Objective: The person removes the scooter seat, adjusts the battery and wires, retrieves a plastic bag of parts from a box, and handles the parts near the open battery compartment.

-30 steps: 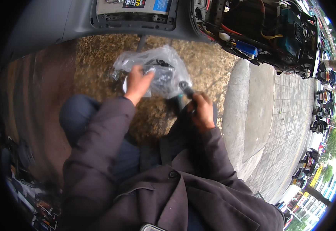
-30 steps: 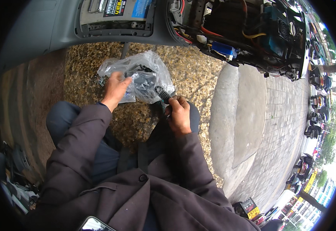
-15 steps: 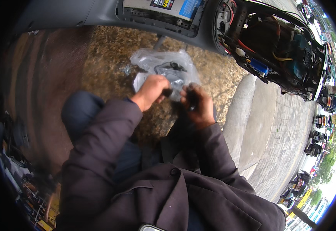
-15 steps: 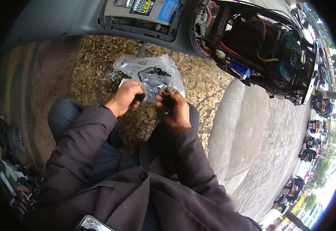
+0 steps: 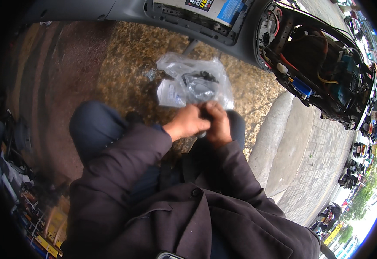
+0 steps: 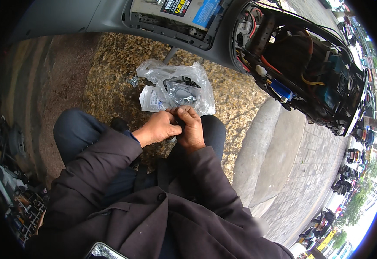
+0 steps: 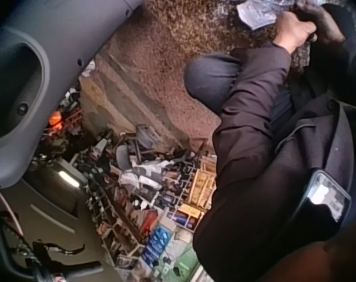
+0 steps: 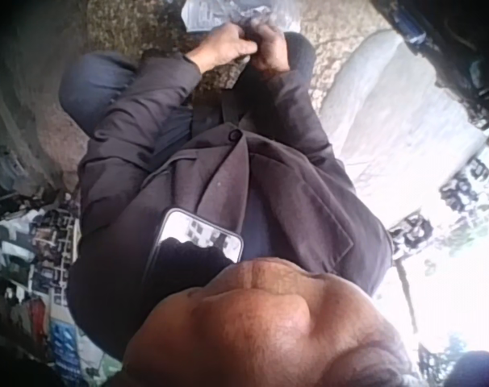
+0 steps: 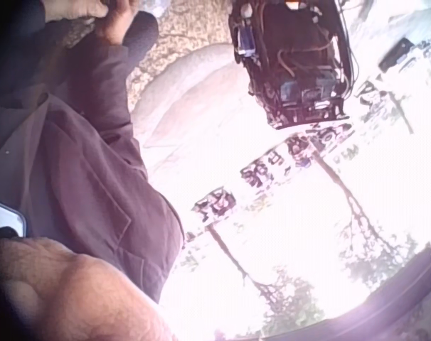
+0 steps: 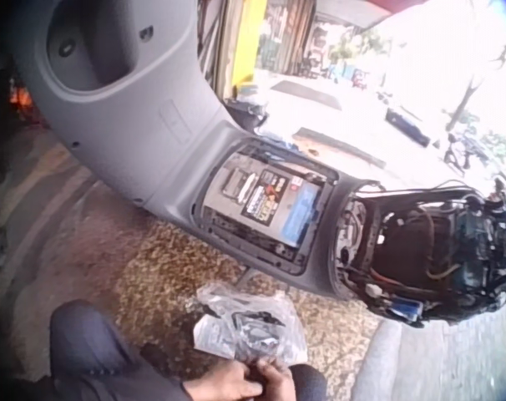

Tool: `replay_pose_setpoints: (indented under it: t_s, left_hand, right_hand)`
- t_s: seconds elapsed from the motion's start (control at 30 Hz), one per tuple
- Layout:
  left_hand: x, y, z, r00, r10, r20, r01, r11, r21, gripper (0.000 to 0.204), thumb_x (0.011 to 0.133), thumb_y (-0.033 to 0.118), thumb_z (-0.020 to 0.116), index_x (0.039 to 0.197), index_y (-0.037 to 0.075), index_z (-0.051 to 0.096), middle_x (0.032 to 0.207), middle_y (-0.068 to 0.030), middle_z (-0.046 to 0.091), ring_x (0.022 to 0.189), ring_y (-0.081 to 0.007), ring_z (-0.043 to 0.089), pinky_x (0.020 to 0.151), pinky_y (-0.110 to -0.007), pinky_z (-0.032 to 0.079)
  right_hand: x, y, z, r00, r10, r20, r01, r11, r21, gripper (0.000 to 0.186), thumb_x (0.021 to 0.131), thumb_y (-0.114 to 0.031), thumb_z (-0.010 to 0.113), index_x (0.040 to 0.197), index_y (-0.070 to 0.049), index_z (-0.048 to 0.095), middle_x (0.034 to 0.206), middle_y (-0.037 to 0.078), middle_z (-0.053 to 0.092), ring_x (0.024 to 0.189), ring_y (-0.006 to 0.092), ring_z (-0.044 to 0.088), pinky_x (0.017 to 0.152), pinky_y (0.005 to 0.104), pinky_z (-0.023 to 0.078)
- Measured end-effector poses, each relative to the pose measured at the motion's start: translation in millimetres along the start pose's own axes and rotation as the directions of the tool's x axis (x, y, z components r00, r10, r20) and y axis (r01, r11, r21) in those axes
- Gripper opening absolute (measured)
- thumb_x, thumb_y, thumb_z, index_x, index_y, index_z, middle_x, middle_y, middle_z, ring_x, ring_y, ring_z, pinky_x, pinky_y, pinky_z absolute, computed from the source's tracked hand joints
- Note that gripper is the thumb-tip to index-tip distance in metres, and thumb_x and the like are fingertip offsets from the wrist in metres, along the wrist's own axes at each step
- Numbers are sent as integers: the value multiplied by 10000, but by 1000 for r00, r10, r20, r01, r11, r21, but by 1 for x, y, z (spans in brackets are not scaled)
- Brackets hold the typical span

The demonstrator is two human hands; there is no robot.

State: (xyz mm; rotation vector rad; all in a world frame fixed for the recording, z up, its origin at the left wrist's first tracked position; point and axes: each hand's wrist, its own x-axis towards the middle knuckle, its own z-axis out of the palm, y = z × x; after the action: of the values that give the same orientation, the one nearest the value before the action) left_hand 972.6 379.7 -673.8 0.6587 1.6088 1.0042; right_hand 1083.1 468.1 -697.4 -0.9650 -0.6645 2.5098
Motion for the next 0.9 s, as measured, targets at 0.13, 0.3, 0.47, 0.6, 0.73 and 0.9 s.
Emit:
replay_pose_setpoints:
  t_s: [0.13,0.3,0.47,0.6,0.73,0.9]
  left_hand:
    - [-2,-13,4,999,-25,-24,25,1000,-5,257,702,173,684,756,-78,672,686,-77,646,665,-128,579,612,-304,456]
    - [-9,-24,13,997,-55,-47,42,971,-234,218,719,132,682,794,-73,678,735,-53,651,709,-121,581,640,-289,453]
    - [-7,-31,14,996,-80,25,84,939,-333,149,744,83,662,809,-51,683,739,-26,636,699,-112,573,623,-277,441]
    - [1,-32,7,980,-190,57,198,915,-351,138,767,112,680,784,-25,677,710,-28,618,625,-95,545,570,-255,409]
    - [3,-26,3,965,-238,112,263,854,-449,195,781,193,727,743,20,645,653,-22,574,498,-100,499,423,-256,352]
    - [8,-16,1,958,-248,143,286,836,-469,212,786,221,735,766,29,646,612,-17,547,449,-102,476,383,-257,336]
  right_hand:
    - [-4,6,-1,999,31,-27,-32,999,-25,25,907,-27,578,893,-39,594,935,116,652,919,242,638,857,376,524]
    - [-7,10,-1,999,23,-25,-26,994,-110,59,902,-29,534,903,-22,592,948,103,640,863,199,604,796,328,506]
    - [-10,10,-2,998,52,-35,-58,974,-221,75,909,-36,528,926,-8,595,954,96,634,846,172,583,789,301,487]
    - [-13,3,-6,995,77,-58,-84,986,-145,98,946,-75,534,968,-1,595,951,92,632,846,174,586,793,297,483]
    - [-14,2,-11,997,26,-72,-32,996,-80,179,991,-178,543,1015,-7,588,910,51,603,844,158,577,749,299,476]
    - [-14,-3,-20,990,48,-133,-64,990,-122,192,996,-240,548,963,-56,592,837,4,576,731,119,548,613,273,442]
